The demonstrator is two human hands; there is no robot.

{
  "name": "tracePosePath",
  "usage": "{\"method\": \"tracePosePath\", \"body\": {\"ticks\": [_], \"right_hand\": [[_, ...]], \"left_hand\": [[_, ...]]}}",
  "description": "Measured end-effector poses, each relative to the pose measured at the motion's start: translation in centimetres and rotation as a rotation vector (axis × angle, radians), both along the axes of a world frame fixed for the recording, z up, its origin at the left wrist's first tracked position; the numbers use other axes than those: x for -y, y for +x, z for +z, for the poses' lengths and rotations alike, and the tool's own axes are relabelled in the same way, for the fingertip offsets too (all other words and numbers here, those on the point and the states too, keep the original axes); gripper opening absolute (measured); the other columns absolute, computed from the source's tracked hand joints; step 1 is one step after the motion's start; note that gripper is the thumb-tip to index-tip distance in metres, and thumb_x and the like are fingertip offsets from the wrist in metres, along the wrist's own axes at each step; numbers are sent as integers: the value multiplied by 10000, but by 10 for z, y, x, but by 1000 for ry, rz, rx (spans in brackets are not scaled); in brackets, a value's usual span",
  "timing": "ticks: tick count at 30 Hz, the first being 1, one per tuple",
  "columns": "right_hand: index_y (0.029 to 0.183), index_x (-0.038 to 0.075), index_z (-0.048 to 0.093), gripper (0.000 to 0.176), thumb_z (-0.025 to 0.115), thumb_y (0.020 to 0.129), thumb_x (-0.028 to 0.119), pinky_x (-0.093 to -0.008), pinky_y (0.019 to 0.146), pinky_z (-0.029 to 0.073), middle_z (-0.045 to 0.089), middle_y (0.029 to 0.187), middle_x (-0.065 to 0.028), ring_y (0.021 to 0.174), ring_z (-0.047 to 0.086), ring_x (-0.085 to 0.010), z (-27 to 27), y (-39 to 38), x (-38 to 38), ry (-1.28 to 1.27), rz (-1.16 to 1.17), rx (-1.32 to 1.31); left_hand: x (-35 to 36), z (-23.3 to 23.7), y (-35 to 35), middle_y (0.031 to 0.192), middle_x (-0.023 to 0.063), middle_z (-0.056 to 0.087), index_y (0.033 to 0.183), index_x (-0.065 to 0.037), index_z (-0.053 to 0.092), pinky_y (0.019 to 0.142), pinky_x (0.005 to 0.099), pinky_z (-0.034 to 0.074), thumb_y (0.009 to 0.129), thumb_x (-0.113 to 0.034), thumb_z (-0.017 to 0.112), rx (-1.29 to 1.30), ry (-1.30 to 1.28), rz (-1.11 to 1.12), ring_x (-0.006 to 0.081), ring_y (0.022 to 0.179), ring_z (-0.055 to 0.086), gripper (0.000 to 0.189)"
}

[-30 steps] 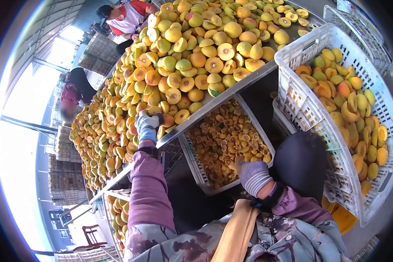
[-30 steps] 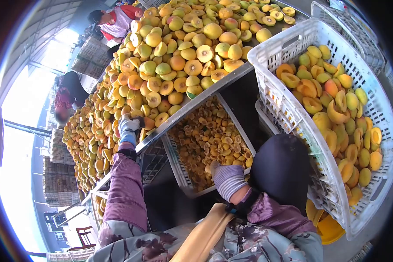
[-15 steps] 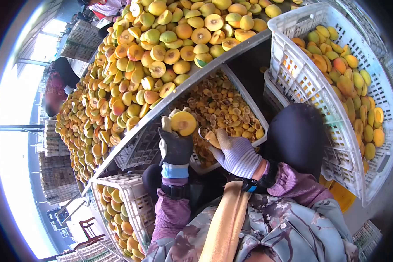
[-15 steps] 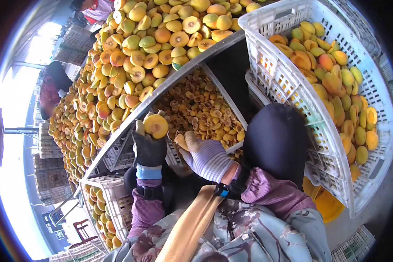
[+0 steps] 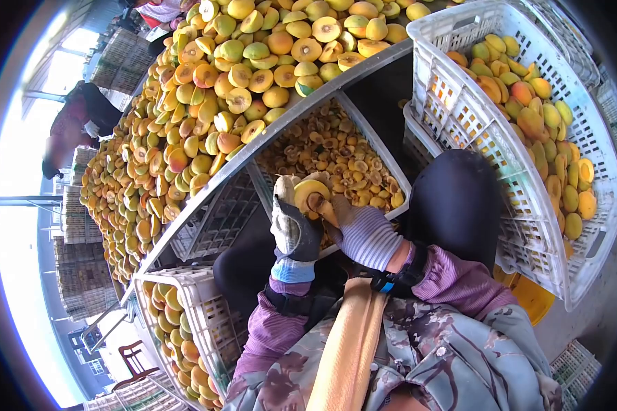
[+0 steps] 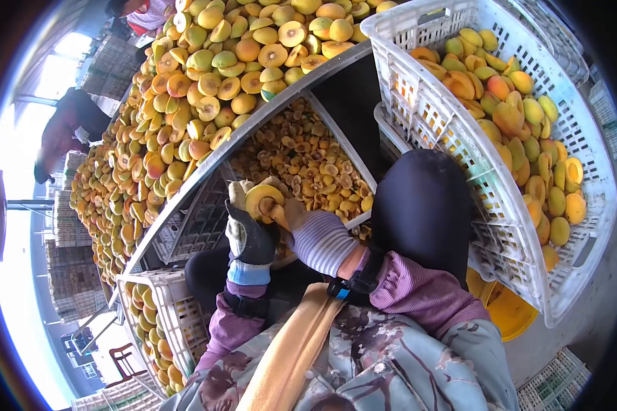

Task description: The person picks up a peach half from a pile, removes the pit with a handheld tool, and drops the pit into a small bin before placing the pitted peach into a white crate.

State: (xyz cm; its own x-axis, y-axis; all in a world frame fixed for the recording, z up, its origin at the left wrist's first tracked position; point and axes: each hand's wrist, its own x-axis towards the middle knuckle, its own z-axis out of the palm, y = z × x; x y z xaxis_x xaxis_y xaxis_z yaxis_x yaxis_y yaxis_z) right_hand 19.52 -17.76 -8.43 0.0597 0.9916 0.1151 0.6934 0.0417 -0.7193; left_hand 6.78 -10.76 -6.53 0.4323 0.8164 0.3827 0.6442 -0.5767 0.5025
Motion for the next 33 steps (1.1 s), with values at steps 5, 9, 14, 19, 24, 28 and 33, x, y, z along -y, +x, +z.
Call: {"method": "tracePosePath", "body": {"ticks": [5, 9, 14, 19, 24, 28, 33], "right_hand": [[1143, -19, 457, 365, 582, 856, 169, -470, 644, 517, 623, 835, -230, 752, 627, -422, 1, -1, 2, -102, 82, -221], [1008, -33, 488, 283, 569, 894, 213, -464, 656, 513, 620, 798, -222, 774, 639, -371, -9, -5, 1, 37, 259, -282], [877, -15, 521, 262, 567, 938, 235, -372, 533, 508, 568, 667, -84, 595, 603, -212, 31, 13, 12, -182, 391, -878], [798, 56, 494, 285, 579, 946, 284, -254, 336, 391, 493, 526, -31, 352, 466, -126, 38, 22, 9, -688, 489, -1509], [825, 50, 532, 272, 608, 928, 291, -228, 374, 376, 499, 586, -12, 424, 476, -98, 18, 20, 11, -646, 192, -1722], [871, 78, 528, 191, 613, 901, 247, -299, 413, 449, 526, 630, -35, 442, 519, -137, -24, 1, -8, -799, -340, -1689], [895, 100, 545, 142, 586, 905, 236, -272, 431, 438, 534, 644, -14, 476, 521, -115, -12, 8, -11, -645, -351, -1544]], "left_hand": [[-8, -2, 19, 959, 136, 629, 1107, -1, 510, 757, 312, 501, 961, -298, 514, 1013, -803, -165, 206, 867, 609, 331], [-14, 19, 11, 855, 137, 658, 912, 11, 611, 707, 310, 501, 948, -505, 487, 776, -830, -190, 200, 774, 624, 532], [-25, 30, 8, 757, 119, 667, 843, 36, 645, 654, 282, 494, 882, -518, 598, 593, -983, -424, 182, 674, 629, 557], [-5, 26, 37, 751, 95, 581, 774, -72, 555, 560, 403, 465, 928, -607, 430, 1497, -1447, -405, 300, 655, 575, 571], [-51, -47, -11, 1084, 109, 603, 1211, -3, 474, 883, 326, 518, 996, -452, 407, 788, -611, 102, 184, 990, 602, 502], [-55, 30, 32, 1292, 163, 536, 1348, -28, 415, 1024, 526, 390, 949, -526, 436, 939, -645, -156, 284, 1174, 534, 639], [-127, 72, 35, 1361, 147, 485, 1421, -61, 361, 981, 453, 424, 897, -265, 564, 757, -543, -139, 288, 1168, 527, 598]]}}
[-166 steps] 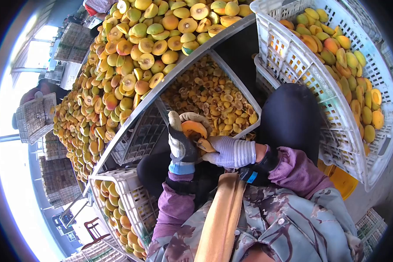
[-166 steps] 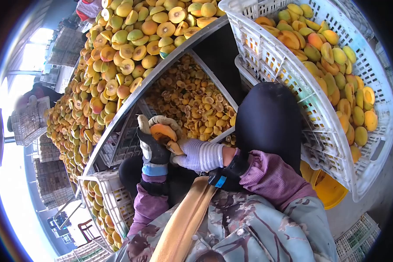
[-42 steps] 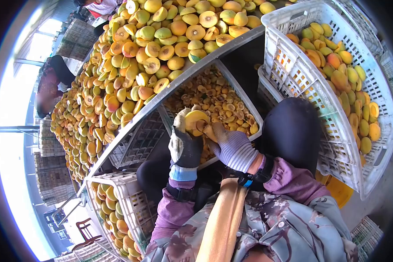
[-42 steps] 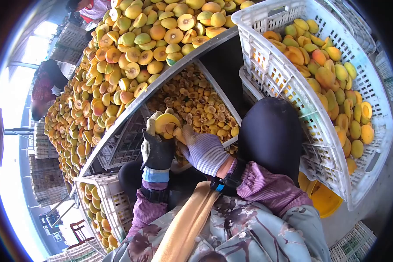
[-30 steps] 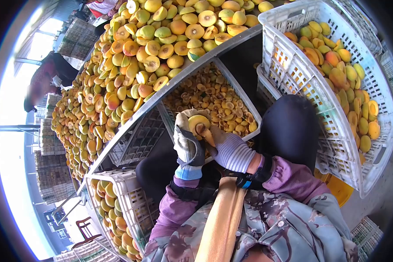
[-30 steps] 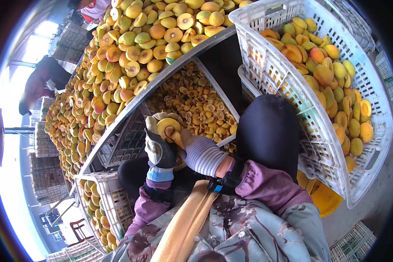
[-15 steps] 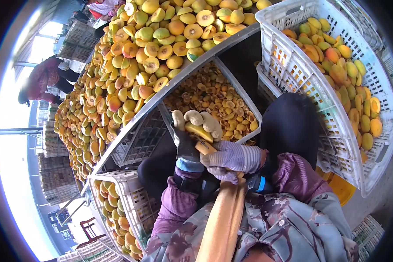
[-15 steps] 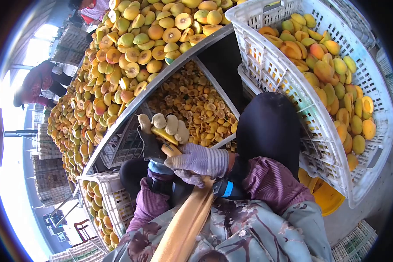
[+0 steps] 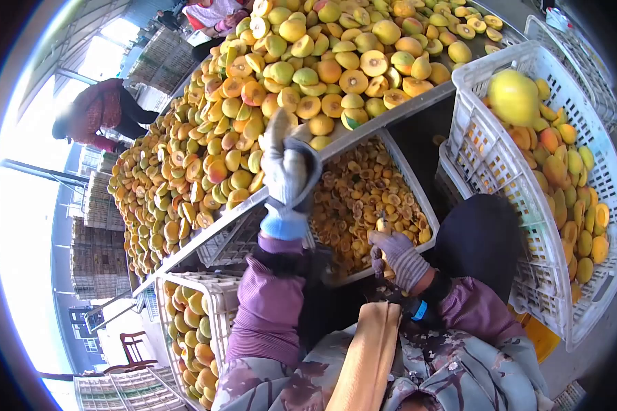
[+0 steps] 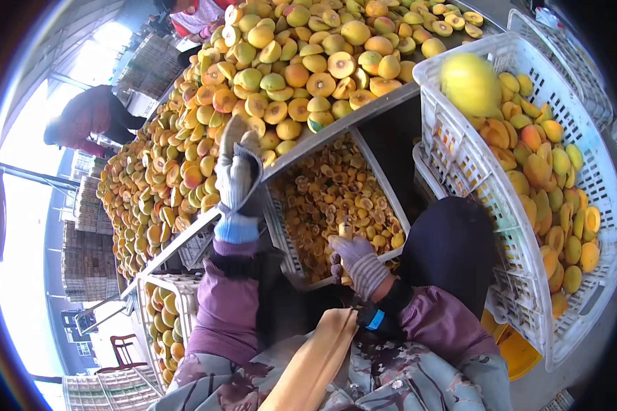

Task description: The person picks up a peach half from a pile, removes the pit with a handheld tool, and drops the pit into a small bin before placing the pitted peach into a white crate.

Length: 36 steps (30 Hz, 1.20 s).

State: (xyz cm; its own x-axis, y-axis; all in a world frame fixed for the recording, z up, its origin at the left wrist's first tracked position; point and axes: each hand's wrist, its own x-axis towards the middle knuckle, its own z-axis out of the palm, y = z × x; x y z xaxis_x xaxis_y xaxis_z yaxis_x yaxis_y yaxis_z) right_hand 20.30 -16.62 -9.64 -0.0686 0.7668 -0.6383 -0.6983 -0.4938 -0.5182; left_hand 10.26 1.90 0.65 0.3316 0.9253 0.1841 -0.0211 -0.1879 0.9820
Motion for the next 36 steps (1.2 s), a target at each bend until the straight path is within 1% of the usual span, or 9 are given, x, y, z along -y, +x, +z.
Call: {"method": "tracePosePath", "body": {"ticks": [3, 6, 9, 11, 15, 17, 19, 23, 36], "right_hand": [[895, 95, 551, 161, 595, 896, 249, -265, 441, 439, 536, 642, -12, 491, 534, -123, -6, 3, 7, -12, -30, 57], [895, 68, 548, 201, 593, 892, 264, -281, 451, 442, 538, 642, -20, 510, 545, -139, -6, 6, 4, 9, -1, 100], [906, 35, 542, 248, 592, 891, 278, -329, 464, 455, 557, 650, -64, 525, 563, -186, 1, 3, 3, 132, 118, 233], [917, 28, 542, 265, 598, 889, 285, -359, 472, 465, 576, 656, -99, 528, 577, -222, -3, -1, -1, 225, 193, 346], [994, 24, 517, 314, 624, 868, 291, -474, 512, 472, 591, 704, -260, 578, 596, -404, 2, -8, -4, 702, 5, 1113], [1050, 29, 486, 356, 623, 871, 304, -478, 515, 475, 601, 661, -217, 573, 607, -395, 15, -5, -2, 654, 140, 1361], [1071, 14, 452, 373, 645, 852, 246, -469, 536, 485, 605, 689, -186, 622, 617, -404, 26, -3, 0, 581, 243, 1424], [1011, 12, 432, 338, 638, 848, 224, -463, 502, 485, 604, 646, -171, 571, 617, -379, 26, -2, 5, 713, 234, 1601], [1086, -39, 444, 389, 592, 901, 269, -482, 564, 507, 602, 696, -245, 650, 621, -435, 27, -16, 11, 597, 252, 1154]], "left_hand": [[-86, -29, -63, 1308, 165, 533, 1398, -165, 415, 954, 417, 452, 786, -156, 619, -1169, 523, 360, 329, 1122, 567, 645], [-129, -61, -119, 1217, 184, 598, 1381, -201, 448, 900, 407, 482, 747, -133, 564, -1464, 558, 135, 397, 1071, 591, 647], [-124, -46, -127, 1166, 154, 637, 1332, -141, 492, 884, 365, 503, 797, -126, 548, -1312, 321, 224, 368, 1020, 623, 538], [-102, -48, -148, 1021, 162, 681, 1267, -47, 543, 763, 341, 529, 867, -171, 548, -208, -149, 153, 261, 909, 675, 419], [-8, -46, -116, 1264, 111, 596, 1296, 29, 476, 808, 255, 526, 885, -221, 648, -883, 883, 133, 184, 998, 646, 511], [33, -49, -82, 1279, 96, 595, 1250, 33, 524, 891, 263, 492, 798, -131, 740, -181, 35, 20, 206, 1076, 630, 526], [65, -34, -74, 1319, 100, 562, 1365, 19, 414, 882, 320, 518, 919, -135, 570, -1000, 664, -42, 253, 1108, 609, 498], [102, -33, -53, 1266, 134, 572, 1346, 31, 450, 980, 312, 446, 949, -298, 578, 14, -398, -181, 204, 1155, 552, 531], [124, -66, -21, 1035, 151, 626, 1131, -12, 560, 866, 365, 494, 944, -574, 421, 310, -417, -16, 254, 950, 605, 608]]}}
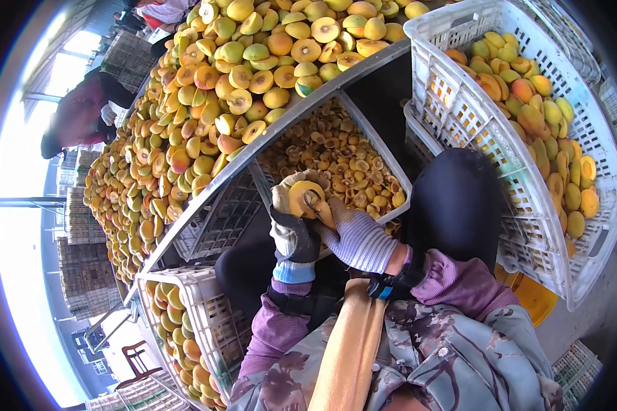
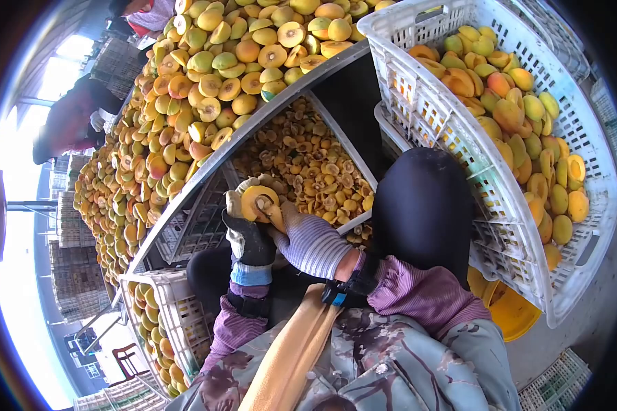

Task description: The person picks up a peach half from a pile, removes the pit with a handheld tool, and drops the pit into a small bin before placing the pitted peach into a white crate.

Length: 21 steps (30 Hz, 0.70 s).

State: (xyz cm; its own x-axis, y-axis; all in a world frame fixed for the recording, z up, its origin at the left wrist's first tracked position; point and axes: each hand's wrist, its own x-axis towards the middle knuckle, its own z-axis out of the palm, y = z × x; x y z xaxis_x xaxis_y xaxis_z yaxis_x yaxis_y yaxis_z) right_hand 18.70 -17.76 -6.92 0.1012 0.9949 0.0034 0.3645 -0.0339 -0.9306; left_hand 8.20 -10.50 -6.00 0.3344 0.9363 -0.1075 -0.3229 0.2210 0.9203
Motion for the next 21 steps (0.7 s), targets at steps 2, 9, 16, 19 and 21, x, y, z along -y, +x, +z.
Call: {"method": "tracePosePath", "body": {"ticks": [2, 9, 16, 19, 21], "right_hand": [[1095, -32, 442, 396, 592, 898, 277, -482, 560, 507, 603, 706, -246, 646, 619, -436, -6, 0, -1, -27, 9, 68], [1046, -18, 462, 343, 571, 903, 274, -491, 567, 504, 605, 666, -233, 650, 624, -424, -7, 0, 0, 4, 16, 125], [1183, -38, 396, 425, 563, 895, 227, -499, 554, 501, 598, 672, -233, 633, 621, -427, -9, -5, 0, -2, 29, 79], [1156, -38, 408, 419, 577, 886, 234, -490, 577, 509, 607, 703, -234, 657, 624, -426, -6, -4, 0, -7, 36, 87], [1112, -32, 428, 396, 591, 878, 243, -483, 602, 516, 620, 751, -243, 686, 628, -428, -5, -2, 1, -32, 59, 116]], "left_hand": [[0, 1, 1, 1012, 158, 632, 1096, -8, 567, 860, 369, 495, 947, -560, 425, 15, -10, 2, 263, 942, 608, 590], [-2, -4, -1, 985, 163, 635, 1064, 3, 570, 844, 369, 497, 958, -524, 422, -48, 14, 14, 268, 927, 614, 557], [8, 1, 4, 986, 147, 630, 1072, 1, 568, 831, 351, 493, 978, -507, 379, -76, 14, 95, 241, 902, 610, 550], [7, -3, -2, 968, 142, 631, 1067, -2, 569, 822, 345, 490, 986, -509, 357, -236, 238, 49, 230, 889, 606, 556], [8, 4, -2, 981, 137, 638, 1034, 11, 580, 849, 319, 479, 1002, -450, 355, -165, 140, 41, 207, 916, 613, 514]]}}
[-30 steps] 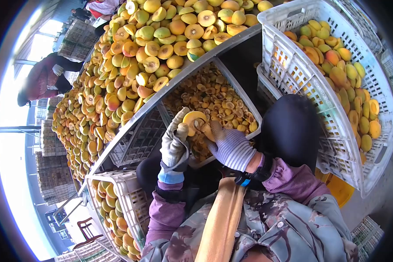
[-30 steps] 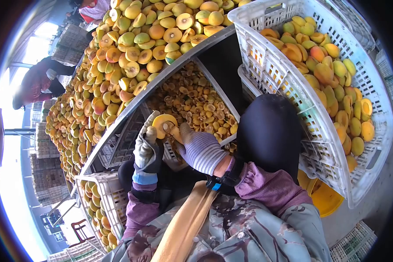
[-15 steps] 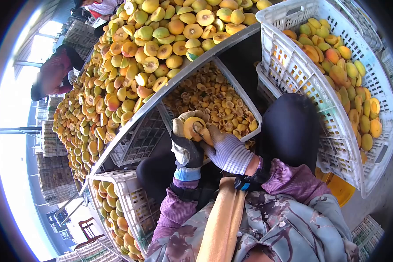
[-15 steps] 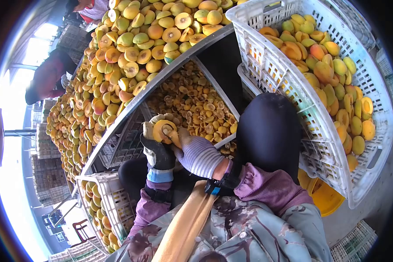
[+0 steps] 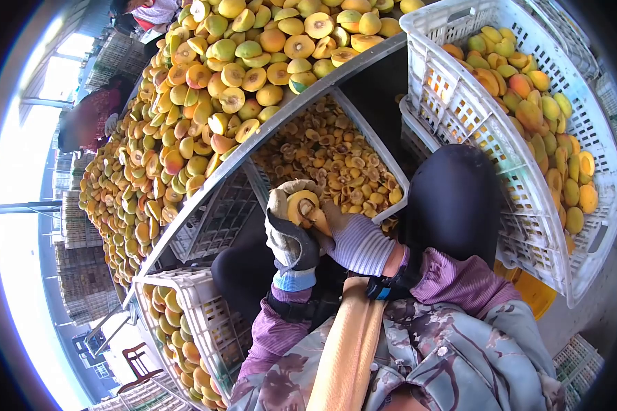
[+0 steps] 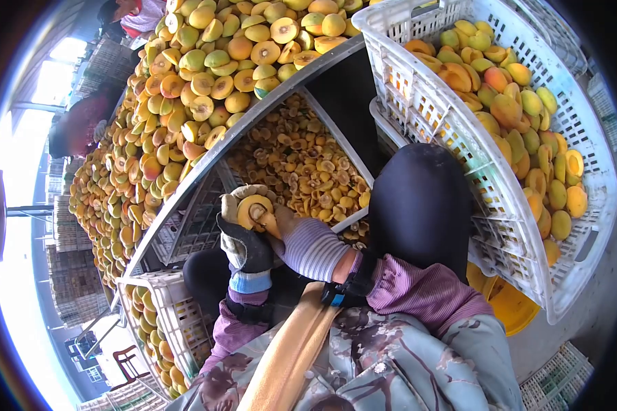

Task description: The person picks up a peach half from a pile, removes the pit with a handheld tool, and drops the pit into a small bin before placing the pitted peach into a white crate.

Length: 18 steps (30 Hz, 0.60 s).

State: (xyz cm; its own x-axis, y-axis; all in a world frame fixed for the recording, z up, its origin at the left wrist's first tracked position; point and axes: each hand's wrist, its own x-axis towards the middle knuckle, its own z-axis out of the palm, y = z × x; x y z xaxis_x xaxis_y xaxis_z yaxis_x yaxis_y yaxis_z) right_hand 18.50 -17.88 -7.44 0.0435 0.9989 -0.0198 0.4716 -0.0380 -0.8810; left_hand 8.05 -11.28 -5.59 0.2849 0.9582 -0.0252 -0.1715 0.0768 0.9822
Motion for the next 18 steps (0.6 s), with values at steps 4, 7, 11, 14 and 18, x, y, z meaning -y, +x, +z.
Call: {"method": "tracePosePath", "body": {"ticks": [4, 7, 11, 14, 18], "right_hand": [[1133, -30, 432, 402, 594, 870, 228, -474, 661, 515, 620, 827, -261, 767, 631, -420, -22, -7, 5, 44, 118, -15], [1150, -25, 437, 399, 598, 865, 203, -455, 696, 514, 618, 884, -258, 834, 626, -411, -19, -7, 7, 154, 177, -89], [1064, -18, 551, 259, 571, 874, 157, -417, 780, 501, 586, 1043, -212, 926, 604, -369, -18, -15, 3, 235, 197, -48], [1126, -24, 532, 317, 582, 872, 159, -415, 805, 491, 614, 1012, -187, 920, 604, -325, 0, -1, 7, 43, 167, -312], [1209, 10, 471, 363, 579, 873, 94, -392, 776, 490, 609, 997, -184, 896, 602, -333, 2, 4, 10, 64, 135, -624]], "left_hand": [[-3, 10, -8, 908, 127, 652, 950, 26, 601, 786, 318, 485, 987, -494, 381, -63, -89, -26, 191, 844, 611, 566], [-19, 13, -17, 844, 118, 660, 919, 39, 624, 711, 297, 491, 967, -488, 451, -131, -9, -204, 169, 739, 607, 557], [-7, 14, 4, 776, 82, 669, 880, 37, 662, 595, 248, 469, 934, -282, 592, -494, 311, 37, 110, 631, 584, 331], [-1, 22, 14, 792, 71, 675, 874, 34, 668, 533, 211, 438, 943, -276, 586, -714, 554, 158, 57, 556, 534, 328], [-28, 20, 2, 820, 114, 673, 830, 51, 653, 600, 220, 454, 943, -322, 559, -54, 27, -258, 99, 620, 572, 401]]}}
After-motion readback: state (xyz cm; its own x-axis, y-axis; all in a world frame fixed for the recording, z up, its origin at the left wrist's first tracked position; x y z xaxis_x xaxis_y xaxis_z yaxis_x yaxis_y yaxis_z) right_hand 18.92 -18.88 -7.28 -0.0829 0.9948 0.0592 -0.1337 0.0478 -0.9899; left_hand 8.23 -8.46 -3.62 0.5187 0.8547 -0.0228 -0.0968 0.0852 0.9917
